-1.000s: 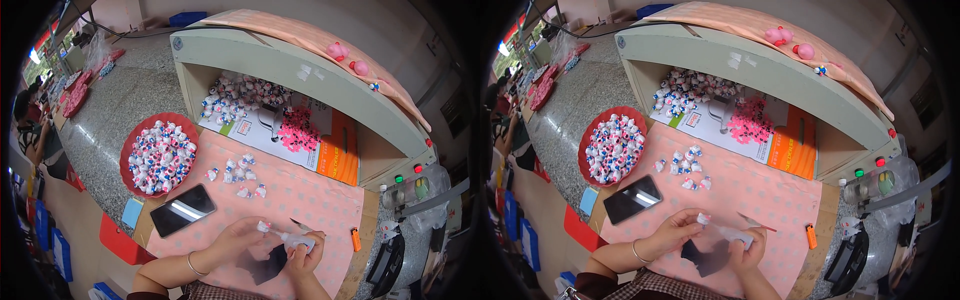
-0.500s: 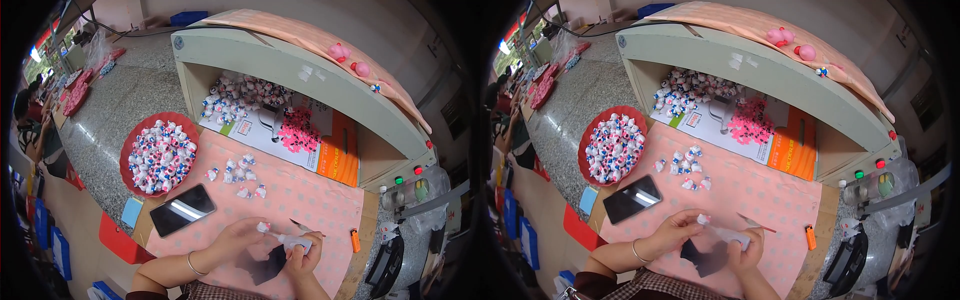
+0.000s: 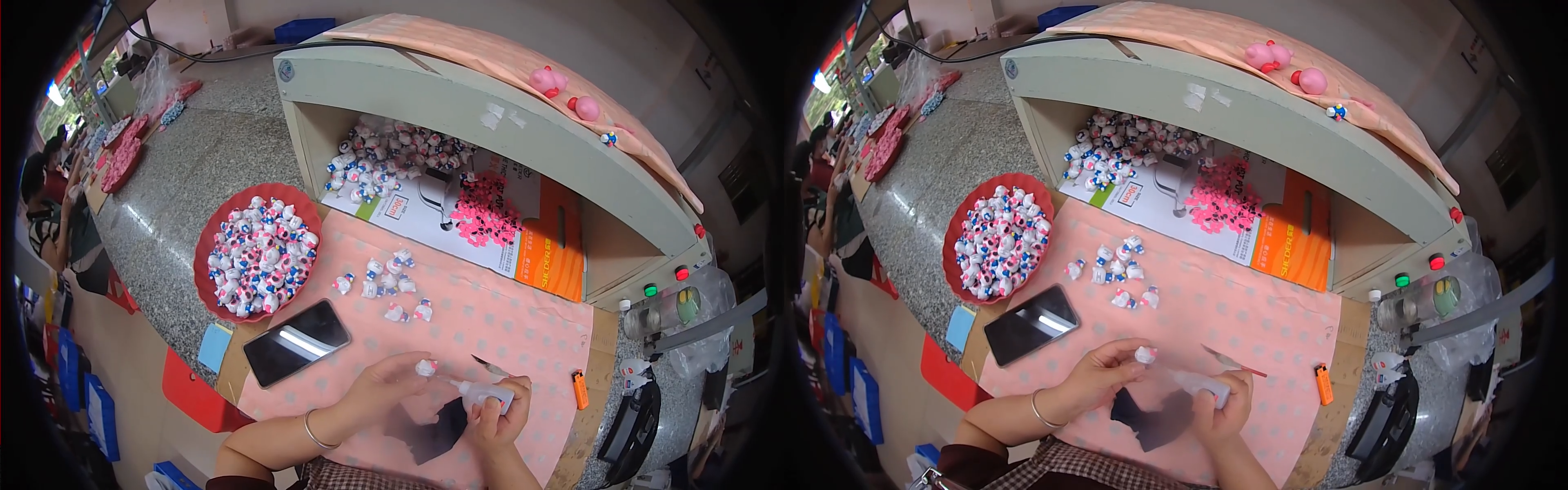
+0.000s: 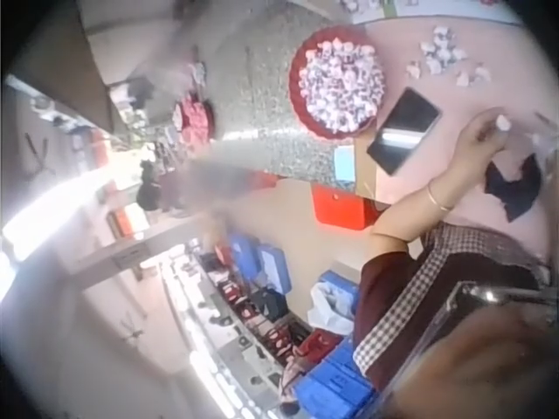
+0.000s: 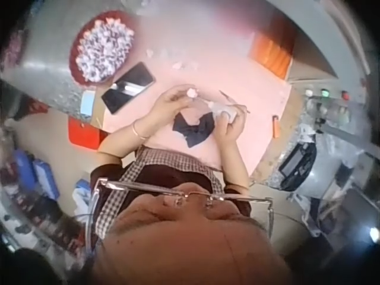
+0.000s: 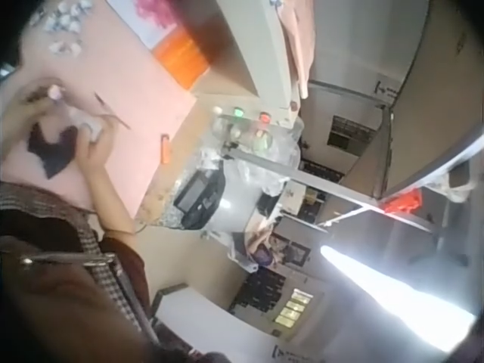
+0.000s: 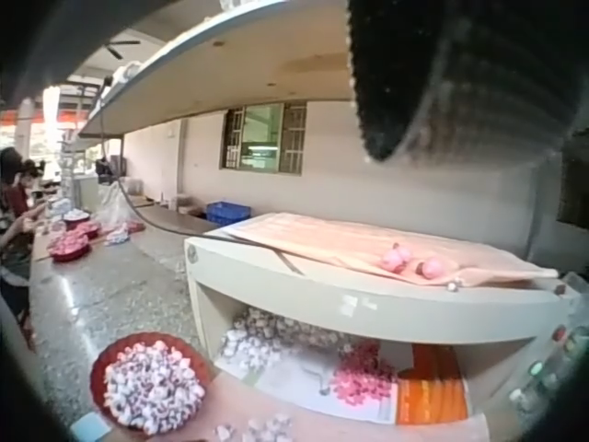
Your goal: Assembling small toy figurines by gluing parts together at a factory workbench.
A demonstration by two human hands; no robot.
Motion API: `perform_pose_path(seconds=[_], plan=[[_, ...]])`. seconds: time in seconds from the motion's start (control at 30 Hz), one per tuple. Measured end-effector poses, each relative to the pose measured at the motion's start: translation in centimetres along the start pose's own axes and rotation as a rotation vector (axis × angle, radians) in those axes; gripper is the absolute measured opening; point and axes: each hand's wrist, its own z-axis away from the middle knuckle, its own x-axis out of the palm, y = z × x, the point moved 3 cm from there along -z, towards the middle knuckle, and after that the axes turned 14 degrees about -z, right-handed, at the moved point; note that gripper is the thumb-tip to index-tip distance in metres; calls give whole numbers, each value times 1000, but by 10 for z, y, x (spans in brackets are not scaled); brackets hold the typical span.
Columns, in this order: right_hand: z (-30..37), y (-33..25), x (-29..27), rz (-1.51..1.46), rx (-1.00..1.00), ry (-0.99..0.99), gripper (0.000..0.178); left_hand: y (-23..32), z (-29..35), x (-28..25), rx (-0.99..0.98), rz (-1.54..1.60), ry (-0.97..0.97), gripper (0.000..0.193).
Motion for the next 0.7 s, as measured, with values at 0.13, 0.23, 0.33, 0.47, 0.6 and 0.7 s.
perform_pose_path(seconds=[0.13, 0.23, 0.33, 0.47, 0.6, 0.7], plan=[[4, 3, -5, -179, 183, 70, 17, 4, 0, 6, -11, 12, -6, 37], [-14, -12, -6, -466, 345, 225, 17, 8, -5, 11, -24, 34, -14, 38], [-26, -9, -18, -613, 449, 319, 19, 11, -6, 12, -39, 43, -22, 38], [-54, -12, -25, -537, 619, 247, 25, 15, -5, 6, -64, 51, -17, 36], [-84, 9, -14, -491, 635, 143, 23, 21, 0, 3, -43, 69, -42, 35], [-119, 49, -1, -153, 476, -2, 16, 25, 4, -1, -39, 91, -39, 34]])
